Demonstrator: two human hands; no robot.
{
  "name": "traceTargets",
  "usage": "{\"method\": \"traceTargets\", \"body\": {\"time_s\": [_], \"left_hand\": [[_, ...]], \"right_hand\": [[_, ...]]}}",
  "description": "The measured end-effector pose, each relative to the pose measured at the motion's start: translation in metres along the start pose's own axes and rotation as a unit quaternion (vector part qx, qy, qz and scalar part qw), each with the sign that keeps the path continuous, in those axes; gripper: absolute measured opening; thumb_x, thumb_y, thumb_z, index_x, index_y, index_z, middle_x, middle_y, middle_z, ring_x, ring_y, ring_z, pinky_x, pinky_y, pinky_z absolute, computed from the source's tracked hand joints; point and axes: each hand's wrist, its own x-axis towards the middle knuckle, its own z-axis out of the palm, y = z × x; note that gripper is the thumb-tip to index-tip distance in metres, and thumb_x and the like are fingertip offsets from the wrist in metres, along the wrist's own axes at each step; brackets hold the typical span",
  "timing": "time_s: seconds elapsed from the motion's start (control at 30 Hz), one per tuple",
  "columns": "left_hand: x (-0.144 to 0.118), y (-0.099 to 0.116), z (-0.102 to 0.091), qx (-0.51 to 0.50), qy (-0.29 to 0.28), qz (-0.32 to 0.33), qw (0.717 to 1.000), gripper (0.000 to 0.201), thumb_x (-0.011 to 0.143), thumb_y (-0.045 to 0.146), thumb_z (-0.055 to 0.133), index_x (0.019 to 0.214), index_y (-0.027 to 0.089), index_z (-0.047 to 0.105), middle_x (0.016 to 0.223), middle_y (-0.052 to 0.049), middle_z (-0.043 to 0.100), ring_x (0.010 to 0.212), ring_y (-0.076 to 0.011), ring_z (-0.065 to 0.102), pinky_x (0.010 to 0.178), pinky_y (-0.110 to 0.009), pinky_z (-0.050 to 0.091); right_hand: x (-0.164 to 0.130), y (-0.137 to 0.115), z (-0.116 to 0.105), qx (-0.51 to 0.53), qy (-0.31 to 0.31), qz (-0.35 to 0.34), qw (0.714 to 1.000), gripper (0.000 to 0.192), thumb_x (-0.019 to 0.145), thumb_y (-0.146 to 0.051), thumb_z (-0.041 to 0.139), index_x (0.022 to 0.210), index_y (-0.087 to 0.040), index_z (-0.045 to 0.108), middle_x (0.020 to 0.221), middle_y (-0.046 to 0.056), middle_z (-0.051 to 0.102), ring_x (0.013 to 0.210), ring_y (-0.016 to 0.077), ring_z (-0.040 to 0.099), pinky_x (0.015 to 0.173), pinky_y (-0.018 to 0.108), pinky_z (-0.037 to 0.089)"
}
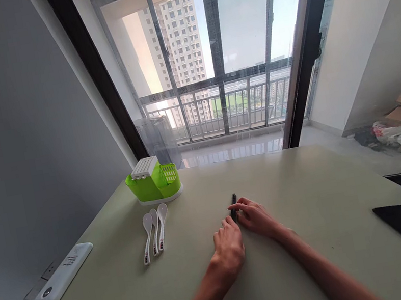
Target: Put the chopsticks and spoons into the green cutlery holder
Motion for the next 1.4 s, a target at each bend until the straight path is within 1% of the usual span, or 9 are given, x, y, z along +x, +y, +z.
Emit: {"method": "traceTargets", "body": {"time_s": [0.37,0.6,0.73,0.9,0.97,1.07,1.17,1.27,1.4], "left_hand": [[0.001,0.002,-0.005,0.031,0.015,0.019,0.999,0.037,0.094,0.015,0.055,0.130,0.011,0.058,0.110,-0.017,0.070,0.100,-0.0273,0.071,0.080,-0.032,0.054],[-0.009,-0.007,-0.012,0.000,0.013,0.021,1.000,0.038,0.097,0.040,0.058,0.124,0.013,0.060,0.115,-0.015,0.069,0.106,-0.0285,0.068,0.086,-0.036,0.055],[-0.005,-0.044,-0.016,-0.036,0.080,0.001,0.996,0.046,0.099,0.052,0.050,0.124,0.015,0.060,0.117,-0.014,0.067,0.111,-0.0282,0.065,0.092,-0.037,0.051],[0.002,-0.129,-0.026,0.010,0.195,-0.164,0.967,0.050,0.095,0.050,0.053,0.127,0.010,0.058,0.122,-0.019,0.061,0.114,-0.0328,0.059,0.097,-0.041,0.045],[0.000,-0.162,-0.029,0.033,0.199,-0.240,0.950,0.058,0.093,0.053,0.052,0.127,0.007,0.056,0.123,-0.023,0.059,0.113,-0.0370,0.058,0.093,-0.045,0.046],[-0.004,-0.195,-0.028,0.020,0.150,-0.318,0.936,0.074,0.089,0.062,0.048,0.127,0.000,0.054,0.123,-0.029,0.056,0.115,-0.0426,0.056,0.090,-0.048,0.045],[-0.003,-0.209,-0.022,-0.011,0.116,-0.344,0.932,0.085,0.088,0.071,0.038,0.123,-0.004,0.056,0.123,-0.033,0.056,0.119,-0.0453,0.054,0.091,-0.051,0.044],[0.004,-0.208,-0.015,-0.004,0.114,-0.336,0.935,0.086,0.088,0.071,0.038,0.125,-0.005,0.056,0.123,-0.033,0.057,0.120,-0.0440,0.053,0.093,-0.051,0.043],[0.014,-0.198,-0.009,0.032,0.112,-0.305,0.945,0.064,0.093,0.054,0.047,0.123,-0.001,0.058,0.123,-0.032,0.059,0.118,-0.0404,0.058,0.091,-0.048,0.046]], "right_hand": [[0.000,-0.003,-0.002,-0.009,0.005,-0.001,1.000,0.037,0.087,-0.018,0.053,0.114,-0.030,0.074,0.108,0.003,0.067,0.087,0.0165,0.065,0.082,0.029,0.049],[0.000,-0.003,-0.003,-0.009,0.004,0.003,1.000,0.037,0.087,-0.017,0.051,0.112,-0.029,0.075,0.106,0.004,0.067,0.081,0.0150,0.064,0.080,0.029,0.049],[-0.001,-0.005,-0.005,-0.003,0.004,0.004,1.000,0.035,0.089,-0.019,0.050,0.112,-0.030,0.075,0.105,0.004,0.066,0.079,0.0151,0.063,0.080,0.030,0.049],[0.000,-0.006,-0.004,0.018,0.029,0.017,0.999,0.037,0.091,-0.024,0.048,0.119,-0.030,0.071,0.099,0.002,0.065,0.070,0.0136,0.060,0.076,0.030,0.049],[0.001,-0.004,-0.004,0.028,0.059,0.033,0.997,0.036,0.093,-0.025,0.046,0.120,-0.027,0.069,0.096,0.002,0.065,0.068,0.0138,0.060,0.076,0.030,0.049],[0.003,0.000,-0.003,0.041,0.109,0.065,0.991,0.031,0.093,-0.027,0.045,0.115,-0.023,0.067,0.094,0.003,0.066,0.067,0.0145,0.060,0.075,0.030,0.049],[0.004,0.005,-0.001,0.053,0.138,0.085,0.985,0.027,0.092,-0.028,0.045,0.109,-0.020,0.065,0.092,0.004,0.067,0.066,0.0151,0.060,0.072,0.030,0.048],[0.005,0.008,-0.001,0.064,0.143,0.089,0.984,0.026,0.092,-0.030,0.046,0.107,-0.019,0.064,0.090,0.005,0.068,0.064,0.0153,0.060,0.069,0.030,0.048],[0.004,0.008,0.000,0.072,0.143,0.089,0.983,0.026,0.091,-0.032,0.047,0.106,-0.019,0.065,0.088,0.004,0.069,0.064,0.0156,0.060,0.068,0.030,0.048]]}}
